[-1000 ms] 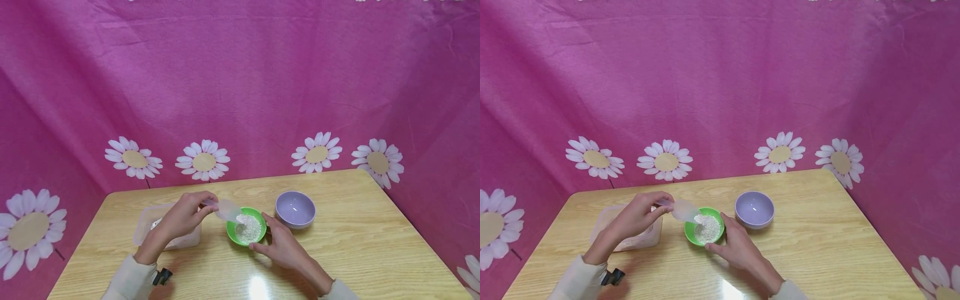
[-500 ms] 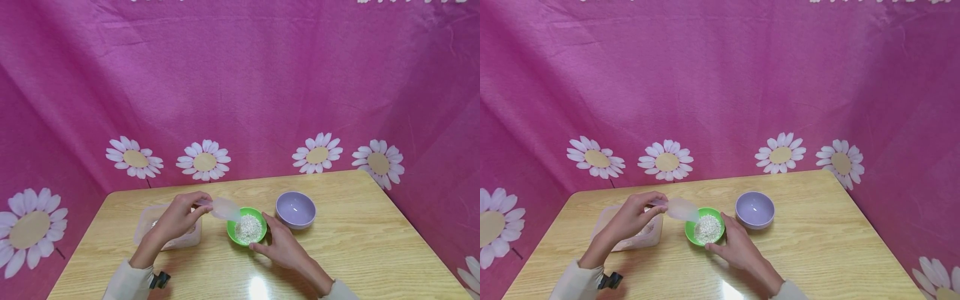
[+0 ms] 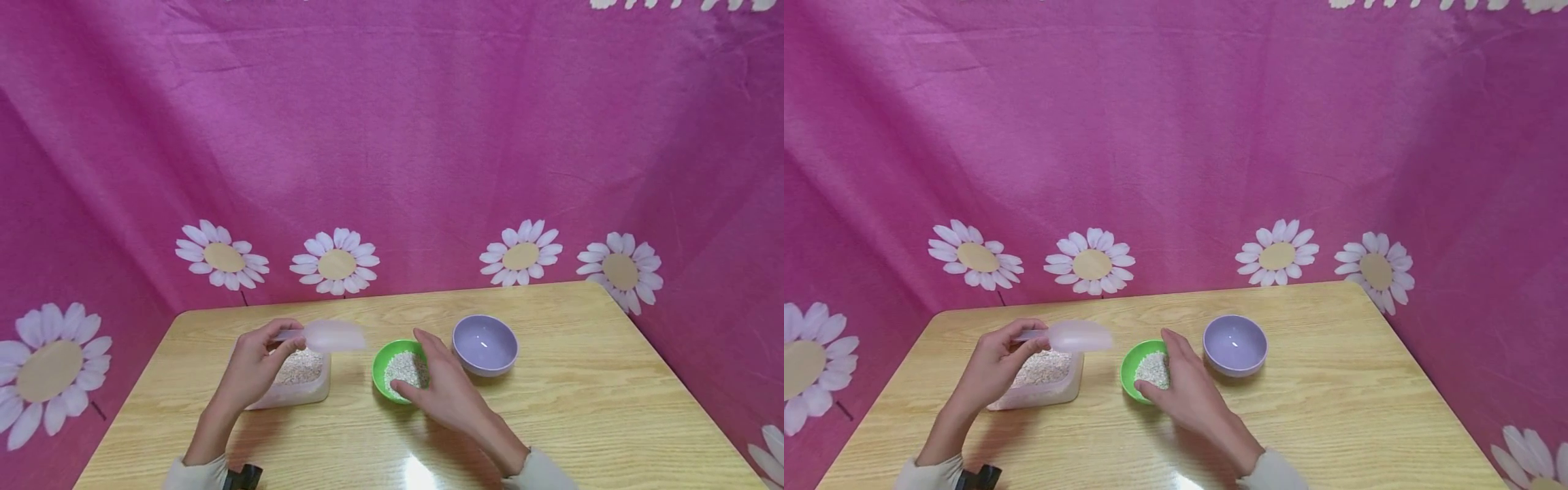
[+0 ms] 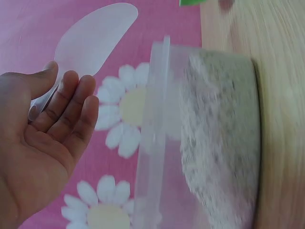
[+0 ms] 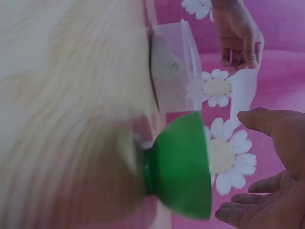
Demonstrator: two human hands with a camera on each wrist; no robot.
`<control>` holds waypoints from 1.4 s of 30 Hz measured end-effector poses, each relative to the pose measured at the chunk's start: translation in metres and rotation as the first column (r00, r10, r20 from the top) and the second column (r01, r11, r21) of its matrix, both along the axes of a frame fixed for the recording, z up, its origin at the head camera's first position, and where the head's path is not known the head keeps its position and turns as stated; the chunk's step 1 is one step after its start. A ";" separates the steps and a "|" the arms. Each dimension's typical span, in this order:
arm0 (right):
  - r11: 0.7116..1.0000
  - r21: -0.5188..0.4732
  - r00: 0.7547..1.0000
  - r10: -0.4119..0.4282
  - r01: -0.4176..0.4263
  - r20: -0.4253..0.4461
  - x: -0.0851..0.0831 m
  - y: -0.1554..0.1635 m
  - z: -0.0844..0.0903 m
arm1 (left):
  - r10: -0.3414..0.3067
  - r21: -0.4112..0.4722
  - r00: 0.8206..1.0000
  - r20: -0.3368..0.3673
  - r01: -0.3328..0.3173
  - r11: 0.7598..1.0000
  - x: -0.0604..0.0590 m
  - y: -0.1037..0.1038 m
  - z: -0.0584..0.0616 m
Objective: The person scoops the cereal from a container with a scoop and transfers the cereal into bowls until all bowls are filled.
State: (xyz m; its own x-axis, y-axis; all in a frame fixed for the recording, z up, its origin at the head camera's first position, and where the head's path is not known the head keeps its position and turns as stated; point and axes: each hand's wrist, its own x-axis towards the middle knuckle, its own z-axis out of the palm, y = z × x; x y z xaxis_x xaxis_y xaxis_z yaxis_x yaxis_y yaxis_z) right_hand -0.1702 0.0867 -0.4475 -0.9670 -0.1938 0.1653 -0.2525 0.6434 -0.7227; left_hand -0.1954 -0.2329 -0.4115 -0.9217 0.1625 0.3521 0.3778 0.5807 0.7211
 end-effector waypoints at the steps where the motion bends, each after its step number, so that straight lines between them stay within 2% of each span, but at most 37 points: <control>1: 1.000 -0.010 1.000 0.009 -0.009 -0.005 -0.001 -0.004 0.001 | 0.016 0.010 1.000 0.002 -0.016 1.000 0.001 -0.004 -0.001; 8: 0.995 -0.053 0.997 0.082 -0.082 -0.013 -0.004 -0.031 0.008 | 0.072 0.021 0.997 -0.034 -0.071 0.997 0.007 -0.032 -0.008; 17: 0.984 -0.065 0.986 0.165 -0.164 0.013 -0.005 -0.061 0.010 | 0.123 -0.055 0.992 -0.041 -0.125 0.991 0.016 -0.068 -0.014; 26: 0.974 -0.083 0.977 0.211 -0.210 0.008 -0.004 -0.085 0.004 | 0.079 -0.135 0.994 -0.071 -0.088 0.987 0.020 -0.094 -0.014; 34: 0.974 -0.056 0.975 0.220 -0.219 0.021 -0.004 -0.100 -0.003 | 0.031 -0.197 0.994 -0.108 -0.052 0.979 0.019 -0.106 -0.012; 42: 0.972 -0.038 0.972 0.234 -0.233 0.014 -0.006 -0.110 -0.009 | 0.026 -0.275 0.994 -0.105 -0.055 0.960 0.018 -0.112 -0.010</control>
State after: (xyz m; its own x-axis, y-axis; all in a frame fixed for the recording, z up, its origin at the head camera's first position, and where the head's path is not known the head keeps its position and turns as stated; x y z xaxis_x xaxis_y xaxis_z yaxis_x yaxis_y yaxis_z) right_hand -0.1765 -0.0232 -0.4561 -0.8987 -0.4089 0.1588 -0.3792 0.5421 -0.7499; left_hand -0.1770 -0.3446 -0.4210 -0.8921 0.2299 0.3889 0.4115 0.7688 0.4895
